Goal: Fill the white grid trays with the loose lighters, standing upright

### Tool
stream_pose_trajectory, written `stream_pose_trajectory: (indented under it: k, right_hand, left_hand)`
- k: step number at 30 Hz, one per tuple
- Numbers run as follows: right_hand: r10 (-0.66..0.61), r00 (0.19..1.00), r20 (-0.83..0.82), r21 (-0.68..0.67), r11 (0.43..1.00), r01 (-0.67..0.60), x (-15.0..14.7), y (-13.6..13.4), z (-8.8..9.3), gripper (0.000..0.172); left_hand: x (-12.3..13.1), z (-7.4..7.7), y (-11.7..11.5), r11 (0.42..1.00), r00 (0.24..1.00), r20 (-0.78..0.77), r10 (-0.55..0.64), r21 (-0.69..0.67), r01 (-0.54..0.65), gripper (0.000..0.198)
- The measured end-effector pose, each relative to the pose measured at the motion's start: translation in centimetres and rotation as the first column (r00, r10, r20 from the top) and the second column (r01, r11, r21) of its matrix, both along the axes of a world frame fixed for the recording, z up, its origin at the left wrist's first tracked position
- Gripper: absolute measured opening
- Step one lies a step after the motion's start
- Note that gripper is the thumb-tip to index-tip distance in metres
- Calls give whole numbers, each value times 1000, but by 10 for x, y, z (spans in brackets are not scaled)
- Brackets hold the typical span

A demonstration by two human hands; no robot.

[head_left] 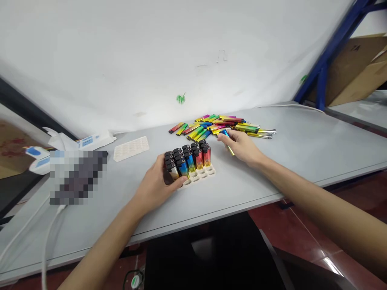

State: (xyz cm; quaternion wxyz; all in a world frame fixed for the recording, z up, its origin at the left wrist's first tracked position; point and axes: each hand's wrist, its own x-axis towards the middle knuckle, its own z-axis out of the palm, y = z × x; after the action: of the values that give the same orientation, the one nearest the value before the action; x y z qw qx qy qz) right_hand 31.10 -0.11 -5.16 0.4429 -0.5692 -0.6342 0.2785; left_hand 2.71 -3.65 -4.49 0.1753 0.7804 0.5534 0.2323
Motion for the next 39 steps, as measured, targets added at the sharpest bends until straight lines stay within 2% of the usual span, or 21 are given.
stream_pose_trajectory:
  k: [4,8,11,13,16,23,29,39]
  right_hand:
    - [6,974,-228,-57,998,-20,-3,2,-1,33]
    - [-7,956,-294,-70,997,-15,-3,3,-1,36]
    - [-29,932,-361,-67,998,6,1,6,-3,47]
    - [-39,927,-373,-50,999,22,4,9,-4,50]
    - [-63,935,-350,-29,998,56,6,10,-5,42]
    - [-67,908,-413,-68,997,43,5,7,1,41]
    - [-136,859,-493,-134,988,80,8,10,3,62]
    - [-66,817,-572,-208,976,-67,8,7,6,61]
  left_hand:
    - [0,0,1,1000,1000,-1,0,-2,0,55]
    - [0,0,1,1000,1000,2,-6,4,6,54]
    - [0,-1,1,1000,1000,0,-14,13,14,56]
    - [0,-1,0,1000,1000,-4,-17,15,17,57]
    - [-1,-2,0,1000,1000,-5,-18,12,18,59]
    - [-1,-4,1,999,1000,-13,-26,36,27,61]
    - [-1,-3,0,1000,1000,-21,-22,19,23,64]
    - [-1,-3,0,999,1000,-13,-24,32,24,61]
